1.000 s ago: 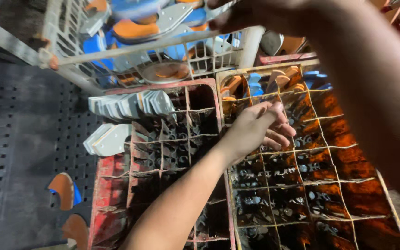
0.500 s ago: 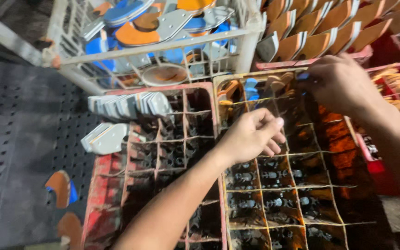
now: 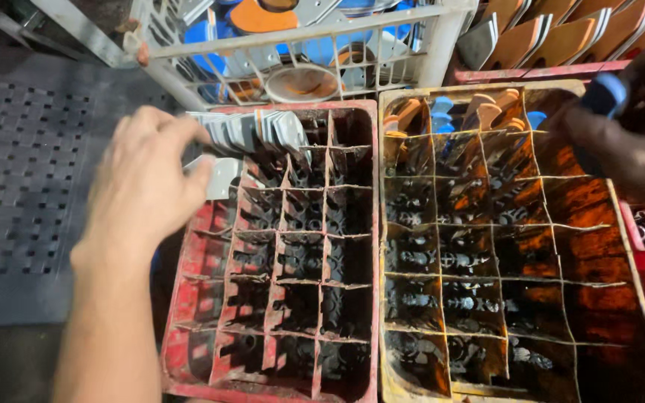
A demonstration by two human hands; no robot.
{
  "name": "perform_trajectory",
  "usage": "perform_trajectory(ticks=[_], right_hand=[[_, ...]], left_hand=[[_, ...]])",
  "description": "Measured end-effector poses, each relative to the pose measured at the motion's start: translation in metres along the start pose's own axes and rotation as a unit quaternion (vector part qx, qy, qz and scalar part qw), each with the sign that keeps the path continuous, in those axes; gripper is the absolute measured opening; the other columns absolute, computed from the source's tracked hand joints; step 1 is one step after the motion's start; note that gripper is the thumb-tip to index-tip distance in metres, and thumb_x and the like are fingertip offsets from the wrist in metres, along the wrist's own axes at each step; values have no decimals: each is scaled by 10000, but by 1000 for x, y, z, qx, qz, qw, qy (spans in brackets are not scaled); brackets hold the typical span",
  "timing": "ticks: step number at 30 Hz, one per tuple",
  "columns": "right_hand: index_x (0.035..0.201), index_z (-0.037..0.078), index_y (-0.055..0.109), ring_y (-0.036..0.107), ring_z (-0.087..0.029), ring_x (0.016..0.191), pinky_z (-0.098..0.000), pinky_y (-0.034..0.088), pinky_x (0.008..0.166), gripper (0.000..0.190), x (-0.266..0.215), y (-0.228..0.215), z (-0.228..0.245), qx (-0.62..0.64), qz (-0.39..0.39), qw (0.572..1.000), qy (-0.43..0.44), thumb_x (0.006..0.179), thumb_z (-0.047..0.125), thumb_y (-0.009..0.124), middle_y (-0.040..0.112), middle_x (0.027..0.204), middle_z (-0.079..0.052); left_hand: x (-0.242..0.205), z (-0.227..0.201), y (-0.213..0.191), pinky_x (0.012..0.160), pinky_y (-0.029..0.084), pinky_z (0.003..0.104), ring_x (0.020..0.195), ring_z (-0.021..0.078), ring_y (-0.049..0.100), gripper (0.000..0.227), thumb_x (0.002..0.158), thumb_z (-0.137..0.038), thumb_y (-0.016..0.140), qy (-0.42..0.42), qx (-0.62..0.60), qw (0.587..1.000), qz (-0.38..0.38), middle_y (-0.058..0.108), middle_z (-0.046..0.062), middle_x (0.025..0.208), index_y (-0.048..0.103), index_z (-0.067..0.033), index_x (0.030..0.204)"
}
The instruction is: The person repeatedly picks up metal and plastic shoe components from a compartmentalized tray and joins them by hand. They align the parts, press them together, and place the assembled units into a nearby white basket. The process is repeated for multiple units throughout the clip.
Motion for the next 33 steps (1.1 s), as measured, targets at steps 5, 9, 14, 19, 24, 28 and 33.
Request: perform_trajectory(ticks=[5,9,14,19,24,28,33], right_hand=[[991,39,550,729,-206,887,-341,634,832,242,-33,23,20,-37,42,996,76,951,150,761,652,927,-155],[1012,25,527,734,-179,847,-332,624,760,385,-43,31,32,-3,53,994,95,876,219,830,620,962,-134],[1067,54,549,757,-230,815,-391,645,696,338,-53,34,19,62,91,969,221,877,227,768,704,957,-137],[1260,115,578,789,-211,923,-418,641,730,465,-62,41,5,147,82,943,286,851,231,768,724,1072,-99],[1050,44,722,771,-213,889,-407,680,807,250,-50,42,19,149,98,954,240,865,211,708,774,963,-128],[1267,158,693,795,-183,926,-392,640,857,386,-57,44,9,88,143,933,319,897,264,673,769,998,-94],[1433,144,593,764,-221,987,-400,635,820,459,-49,47,23,251,118,937,213,977,184,628,747,1152,-131]], left_hand=[[-30,8,31,958,434,526,1244,383,505,604,657,-195,842,24,47,998,29,599,178,1271,710,-103,1239],[-42,15,44,987,432,511,1295,335,516,574,671,-219,851,31,140,989,22,630,107,1325,710,-126,1219],[-45,6,29,1060,425,504,1335,260,516,516,753,-232,841,77,155,985,-4,644,17,1390,718,-102,1236],[-51,-1,-9,1087,442,531,1223,269,631,436,809,-244,811,85,161,983,-22,695,46,1321,708,-86,1202],[-47,8,12,767,546,558,883,453,694,286,877,-206,767,-81,60,991,91,733,183,1043,634,-60,1084],[-42,10,11,728,548,542,835,460,696,262,840,-153,766,-94,6,995,35,715,244,867,620,-59,1035],[-63,39,-22,695,548,469,828,390,709,310,889,-135,805,-168,-43,982,-69,692,257,909,591,21,1050]])
Point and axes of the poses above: each hand's wrist, its own x-axis towards the middle knuckle, its own y-axis out of the palm, z = x × y, the point moved 9 cm from there along x, towards the middle knuckle
